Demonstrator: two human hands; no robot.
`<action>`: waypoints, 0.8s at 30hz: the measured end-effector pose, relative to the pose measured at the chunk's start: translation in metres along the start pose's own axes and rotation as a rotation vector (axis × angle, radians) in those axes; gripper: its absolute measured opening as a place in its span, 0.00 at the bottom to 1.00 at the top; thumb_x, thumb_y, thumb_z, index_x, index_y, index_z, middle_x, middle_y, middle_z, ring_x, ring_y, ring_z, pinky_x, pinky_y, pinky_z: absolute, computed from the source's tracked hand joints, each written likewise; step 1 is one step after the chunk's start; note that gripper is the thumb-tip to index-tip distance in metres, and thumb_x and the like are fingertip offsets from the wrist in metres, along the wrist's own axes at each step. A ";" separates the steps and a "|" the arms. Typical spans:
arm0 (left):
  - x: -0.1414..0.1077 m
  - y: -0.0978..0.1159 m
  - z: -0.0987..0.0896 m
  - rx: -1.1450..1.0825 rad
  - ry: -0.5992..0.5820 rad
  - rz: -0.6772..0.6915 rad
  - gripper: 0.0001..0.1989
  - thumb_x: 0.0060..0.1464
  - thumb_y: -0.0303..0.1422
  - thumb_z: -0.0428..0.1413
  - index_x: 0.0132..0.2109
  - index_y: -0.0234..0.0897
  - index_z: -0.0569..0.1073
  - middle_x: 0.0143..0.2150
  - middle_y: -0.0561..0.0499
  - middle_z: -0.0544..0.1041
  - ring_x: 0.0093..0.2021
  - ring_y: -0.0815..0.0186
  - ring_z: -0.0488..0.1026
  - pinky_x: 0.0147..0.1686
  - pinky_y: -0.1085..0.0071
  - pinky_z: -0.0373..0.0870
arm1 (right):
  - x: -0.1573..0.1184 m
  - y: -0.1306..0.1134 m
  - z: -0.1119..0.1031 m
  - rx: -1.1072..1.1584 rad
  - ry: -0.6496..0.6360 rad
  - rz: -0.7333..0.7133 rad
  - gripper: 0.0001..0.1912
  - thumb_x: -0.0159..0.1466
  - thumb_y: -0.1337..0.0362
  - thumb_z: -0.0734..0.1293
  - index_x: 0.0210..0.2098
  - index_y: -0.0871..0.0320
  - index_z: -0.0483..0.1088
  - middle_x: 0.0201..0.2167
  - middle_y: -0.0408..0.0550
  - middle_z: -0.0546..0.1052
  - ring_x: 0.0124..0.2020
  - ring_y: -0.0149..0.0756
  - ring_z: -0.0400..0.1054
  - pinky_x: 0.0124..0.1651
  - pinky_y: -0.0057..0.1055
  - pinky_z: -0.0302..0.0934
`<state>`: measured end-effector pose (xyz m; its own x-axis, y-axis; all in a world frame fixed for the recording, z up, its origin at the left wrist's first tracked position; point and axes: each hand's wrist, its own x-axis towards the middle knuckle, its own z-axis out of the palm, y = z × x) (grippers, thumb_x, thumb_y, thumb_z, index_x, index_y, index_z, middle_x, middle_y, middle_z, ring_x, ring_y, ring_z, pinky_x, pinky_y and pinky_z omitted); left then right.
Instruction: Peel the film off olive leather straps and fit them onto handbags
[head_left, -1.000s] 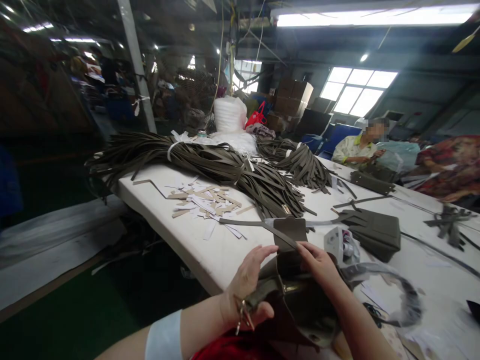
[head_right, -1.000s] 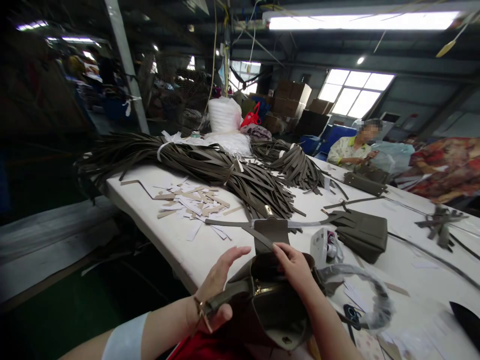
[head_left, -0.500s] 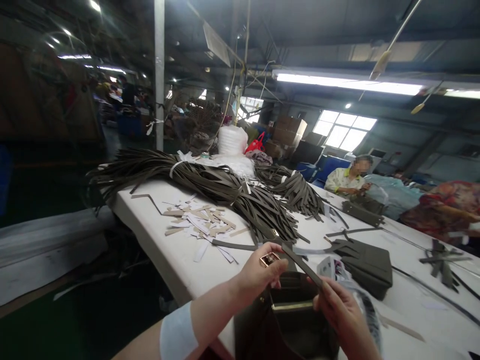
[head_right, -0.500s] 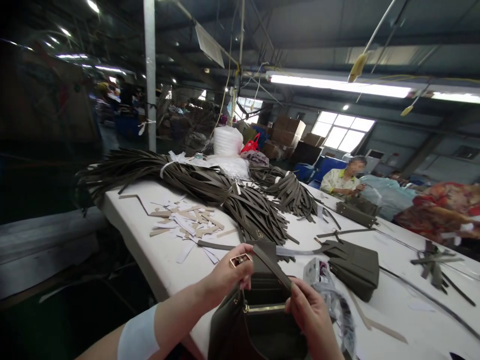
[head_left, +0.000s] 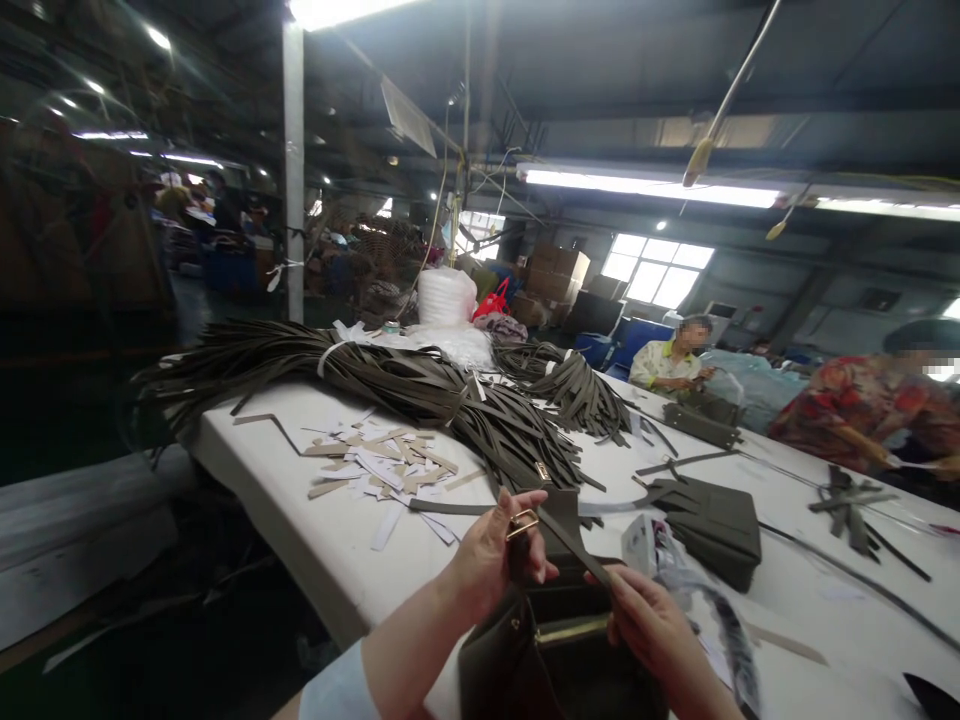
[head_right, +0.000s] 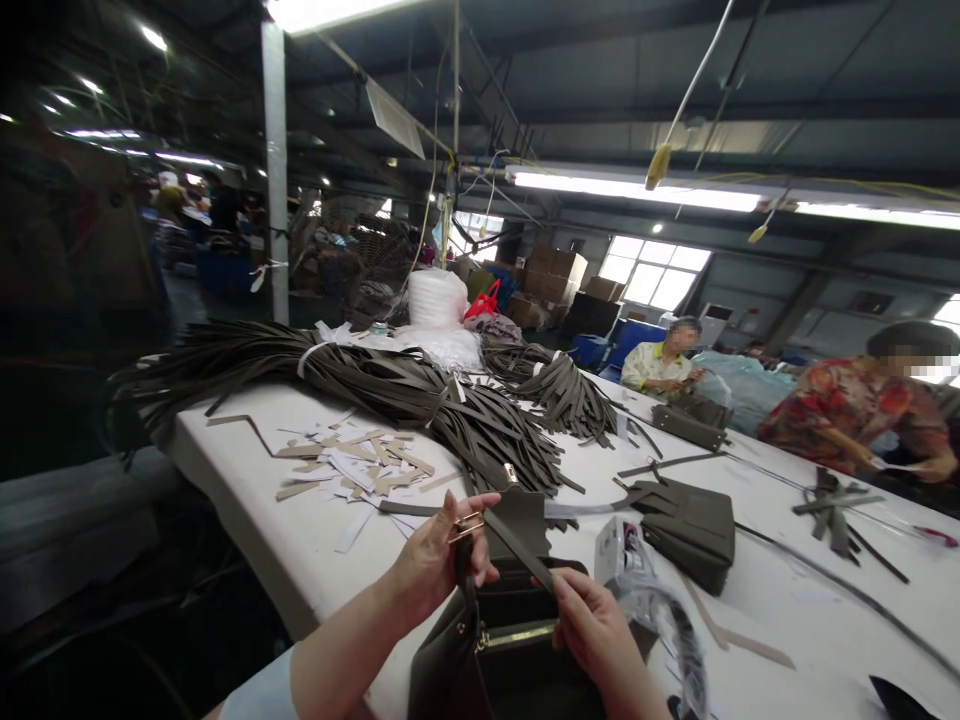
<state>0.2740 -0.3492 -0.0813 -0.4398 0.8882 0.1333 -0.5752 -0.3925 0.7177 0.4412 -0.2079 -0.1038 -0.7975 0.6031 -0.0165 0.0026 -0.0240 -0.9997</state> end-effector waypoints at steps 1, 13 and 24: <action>0.000 0.001 -0.001 -0.016 0.004 0.000 0.39 0.54 0.59 0.49 0.55 0.27 0.66 0.21 0.54 0.71 0.19 0.68 0.68 0.32 0.63 0.73 | 0.000 -0.001 0.000 0.000 -0.004 -0.004 0.23 0.55 0.42 0.70 0.30 0.58 0.77 0.12 0.32 0.44 0.15 0.22 0.38 0.21 0.26 0.56; 0.000 -0.004 -0.008 -0.070 -0.089 -0.116 0.37 0.55 0.59 0.49 0.55 0.29 0.68 0.19 0.58 0.66 0.14 0.75 0.58 0.21 0.73 0.70 | 0.002 -0.006 0.009 -0.051 -0.106 0.038 0.28 0.53 0.38 0.69 0.31 0.59 0.75 0.10 0.31 0.46 0.14 0.22 0.39 0.21 0.27 0.55; 0.013 -0.016 0.020 0.364 0.071 0.154 0.34 0.50 0.60 0.54 0.48 0.34 0.69 0.21 0.57 0.69 0.14 0.74 0.63 0.16 0.78 0.61 | 0.025 -0.037 0.025 -0.364 -0.061 -0.156 0.27 0.60 0.40 0.63 0.24 0.60 0.65 0.18 0.38 0.63 0.18 0.25 0.57 0.22 0.24 0.51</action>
<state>0.2914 -0.3265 -0.0776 -0.5555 0.8020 0.2195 -0.2230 -0.3980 0.8899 0.4063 -0.2120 -0.0666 -0.8394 0.5287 0.1261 0.0834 0.3545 -0.9313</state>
